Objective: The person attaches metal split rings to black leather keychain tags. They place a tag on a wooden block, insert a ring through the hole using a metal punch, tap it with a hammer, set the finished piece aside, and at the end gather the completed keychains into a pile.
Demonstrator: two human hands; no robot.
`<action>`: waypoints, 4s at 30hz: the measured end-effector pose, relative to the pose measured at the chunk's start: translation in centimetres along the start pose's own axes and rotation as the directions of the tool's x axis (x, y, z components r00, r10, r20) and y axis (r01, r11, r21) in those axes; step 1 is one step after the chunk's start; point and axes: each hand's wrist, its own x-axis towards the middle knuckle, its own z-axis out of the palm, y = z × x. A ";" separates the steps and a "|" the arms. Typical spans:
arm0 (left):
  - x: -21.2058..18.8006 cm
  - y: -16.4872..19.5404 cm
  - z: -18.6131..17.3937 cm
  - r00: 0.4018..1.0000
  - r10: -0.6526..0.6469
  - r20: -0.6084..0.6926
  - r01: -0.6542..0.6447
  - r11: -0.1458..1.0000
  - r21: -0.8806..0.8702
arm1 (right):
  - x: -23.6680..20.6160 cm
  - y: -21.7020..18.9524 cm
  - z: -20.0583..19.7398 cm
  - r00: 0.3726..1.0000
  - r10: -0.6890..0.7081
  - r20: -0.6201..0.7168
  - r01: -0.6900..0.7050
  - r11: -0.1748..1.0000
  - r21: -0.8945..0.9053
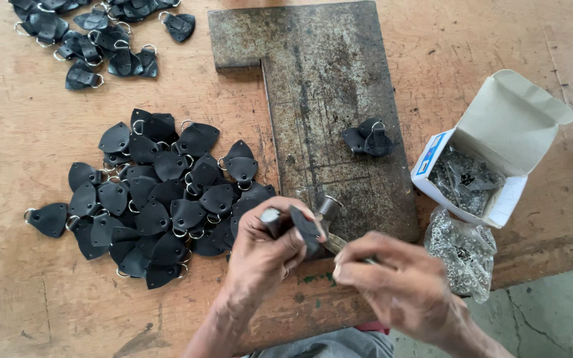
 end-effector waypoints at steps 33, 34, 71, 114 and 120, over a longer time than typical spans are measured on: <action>-0.4 1.4 3.2 0.982 0.105 -0.160 0.039 0.707 0.706 | 7.8 8.6 1.1 0.998 0.031 -0.054 -0.057 0.809 -0.584; -0.3 1.3 3.1 0.978 0.100 -0.184 0.052 0.734 0.678 | 8.3 9.1 1.4 0.999 0.024 -0.039 -0.042 0.809 -0.586; -0.2 -3.7 7.2 0.988 -0.025 -0.155 0.118 0.774 0.623 | -10.4 -0.5 -1.0 0.900 0.231 0.370 -0.070 0.914 -0.399; 4.7 -10.7 10.3 0.976 -0.124 -0.180 0.214 0.712 0.669 | -7.6 13.0 -14.0 0.888 0.382 -0.256 -0.454 0.815 -0.360; 4.8 -10.8 10.2 0.979 -0.126 -0.157 0.198 0.743 0.639 | -7.5 10.0 -11.4 0.968 0.141 -0.210 -0.188 0.956 -0.226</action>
